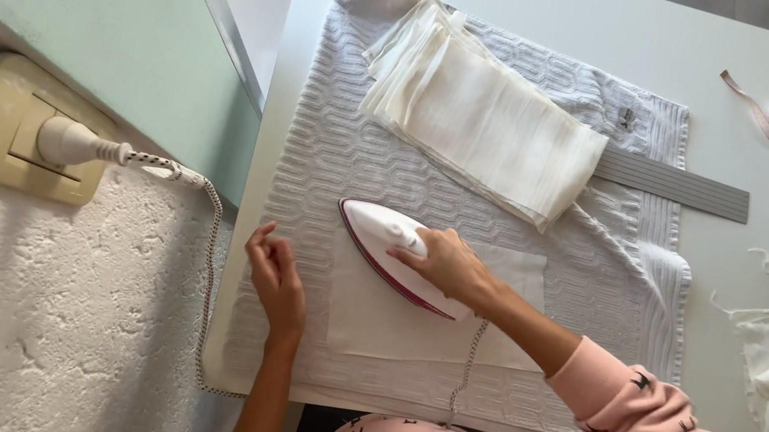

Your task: Ironing and folding small pieces of white fabric on a table in a workshop.

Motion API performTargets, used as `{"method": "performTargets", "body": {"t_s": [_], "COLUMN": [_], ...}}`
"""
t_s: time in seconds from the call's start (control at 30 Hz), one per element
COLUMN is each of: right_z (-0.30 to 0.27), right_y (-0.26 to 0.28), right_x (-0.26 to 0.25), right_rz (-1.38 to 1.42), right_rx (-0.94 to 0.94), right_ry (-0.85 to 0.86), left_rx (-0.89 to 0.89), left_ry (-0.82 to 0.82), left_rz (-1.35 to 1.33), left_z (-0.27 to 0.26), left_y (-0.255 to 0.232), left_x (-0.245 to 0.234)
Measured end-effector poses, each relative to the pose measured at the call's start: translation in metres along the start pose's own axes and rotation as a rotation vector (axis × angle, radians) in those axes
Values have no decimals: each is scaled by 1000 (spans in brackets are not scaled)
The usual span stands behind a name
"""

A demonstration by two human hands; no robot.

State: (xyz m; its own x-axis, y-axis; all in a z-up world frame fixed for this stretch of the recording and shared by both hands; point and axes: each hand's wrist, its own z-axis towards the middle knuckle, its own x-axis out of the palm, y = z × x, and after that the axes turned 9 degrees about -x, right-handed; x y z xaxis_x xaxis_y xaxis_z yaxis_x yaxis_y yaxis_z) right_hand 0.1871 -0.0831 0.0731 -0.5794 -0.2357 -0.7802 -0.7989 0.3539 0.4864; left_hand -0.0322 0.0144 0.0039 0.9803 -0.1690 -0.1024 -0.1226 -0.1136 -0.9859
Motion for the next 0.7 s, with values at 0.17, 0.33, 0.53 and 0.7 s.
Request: {"method": "performTargets", "body": {"t_s": [0.17, 0.33, 0.53, 0.7], "right_z": [-66, -33, -13, -76], "right_y": [12, 26, 48, 62], "right_x": [48, 37, 10, 26], "right_rz": [-57, -39, 233, 264], "right_rx": [-91, -38, 247, 354], "right_ry": [262, 107, -108, -33], "left_rx": [104, 183, 219, 289], "left_ry": [-88, -50, 3, 147], "left_rz": [-160, -198, -173, -79], "left_z": [-7, 5, -8, -34], "left_y": [-32, -42, -33, -37], "left_x": [-15, -21, 14, 48]}}
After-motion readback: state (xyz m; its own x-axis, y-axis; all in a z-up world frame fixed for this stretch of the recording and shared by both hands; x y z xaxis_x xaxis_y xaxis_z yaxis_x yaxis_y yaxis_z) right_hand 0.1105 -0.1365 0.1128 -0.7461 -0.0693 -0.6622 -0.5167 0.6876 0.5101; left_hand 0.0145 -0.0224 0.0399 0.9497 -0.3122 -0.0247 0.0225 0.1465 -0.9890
